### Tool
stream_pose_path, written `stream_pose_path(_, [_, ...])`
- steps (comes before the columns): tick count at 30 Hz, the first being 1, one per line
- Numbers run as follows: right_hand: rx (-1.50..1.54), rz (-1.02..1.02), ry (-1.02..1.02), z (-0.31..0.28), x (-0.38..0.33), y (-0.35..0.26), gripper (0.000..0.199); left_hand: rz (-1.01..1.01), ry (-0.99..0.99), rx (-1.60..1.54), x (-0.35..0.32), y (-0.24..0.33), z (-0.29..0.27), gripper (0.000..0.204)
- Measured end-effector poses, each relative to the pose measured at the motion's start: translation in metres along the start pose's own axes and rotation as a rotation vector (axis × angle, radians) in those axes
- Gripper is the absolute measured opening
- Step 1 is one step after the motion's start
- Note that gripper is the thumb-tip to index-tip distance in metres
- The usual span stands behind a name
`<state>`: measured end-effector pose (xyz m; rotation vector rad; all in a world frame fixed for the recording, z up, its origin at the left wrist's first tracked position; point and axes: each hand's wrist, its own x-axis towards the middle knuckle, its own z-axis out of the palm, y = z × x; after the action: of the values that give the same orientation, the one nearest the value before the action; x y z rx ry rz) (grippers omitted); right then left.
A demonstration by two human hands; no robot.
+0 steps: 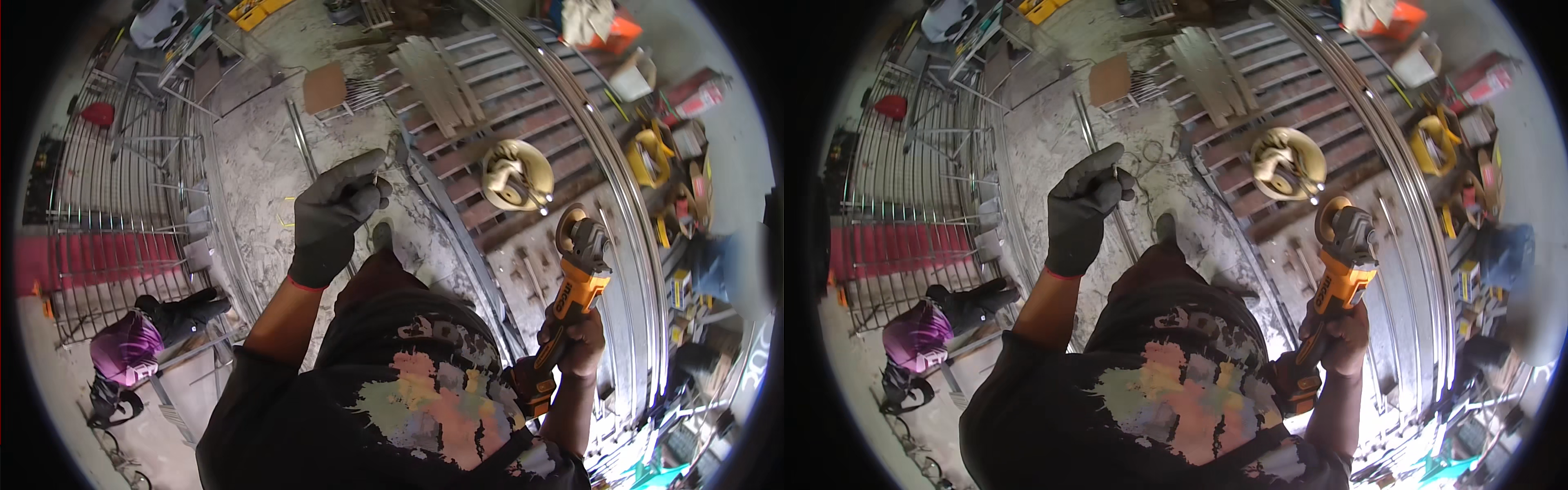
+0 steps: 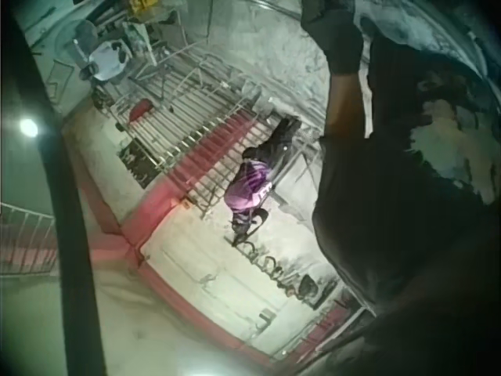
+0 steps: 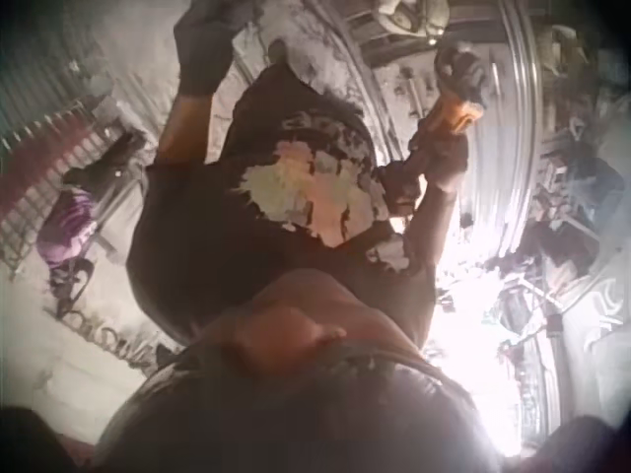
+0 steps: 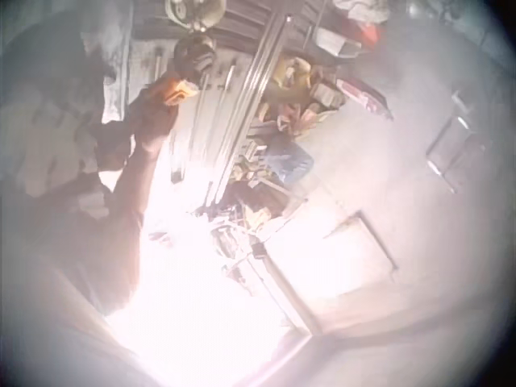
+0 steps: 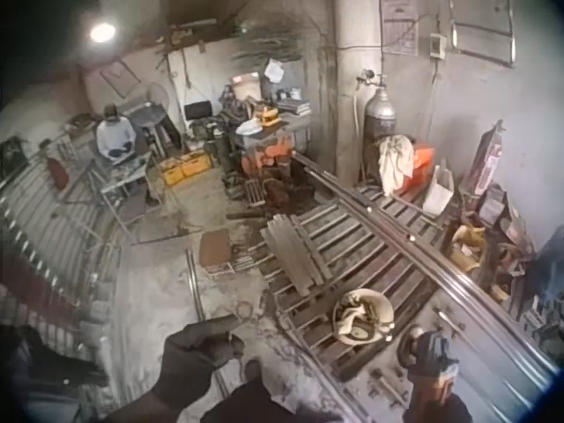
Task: Use a drill press to drill holes into a metal frame and an angle grinder for surface finishing.
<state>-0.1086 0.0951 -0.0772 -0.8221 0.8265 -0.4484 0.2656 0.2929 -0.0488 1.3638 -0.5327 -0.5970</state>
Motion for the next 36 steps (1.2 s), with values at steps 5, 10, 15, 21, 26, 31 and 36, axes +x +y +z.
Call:
stream_pose_path(5, [-0.220, -0.034, 0.007, 0.119, 0.065, -0.002, 0.071, 0.111, 0.108, -0.071, 0.041, 0.000, -0.103, 0.063])
stream_pose_path(10, [-0.448, -0.080, 0.001, 0.244, 0.134, 0.011, 0.074, 0.189, 0.133, -0.018, 0.095, 0.004, -0.218, 0.074])
stream_pose_path(15, [-0.716, -0.186, 0.035, 0.341, 0.193, 0.009, 0.073, 0.212, 0.144, 0.010, 0.144, 0.018, -0.305, 0.079])
stream_pose_path(21, [-0.976, -0.229, 0.058, 0.382, 0.255, -0.010, 0.063, 0.296, 0.161, 0.028, 0.193, 0.028, -0.360, 0.078])
stream_pose_path(26, [-1.379, -0.295, 0.247, 0.377, 0.343, -0.021, 0.057, 0.339, 0.202, 0.111, 0.230, 0.026, -0.383, 0.077])
stream_pose_path(31, [-1.517, -0.239, 0.257, 0.340, 0.467, -0.040, 0.063, 0.170, 0.266, 0.076, 0.284, 0.005, -0.402, 0.053])
stream_pose_path(36, [-1.768, -0.045, 0.419, 0.256, 0.595, -0.054, 0.068, -0.077, 0.268, 0.100, 0.367, -0.036, -0.437, 0.023])
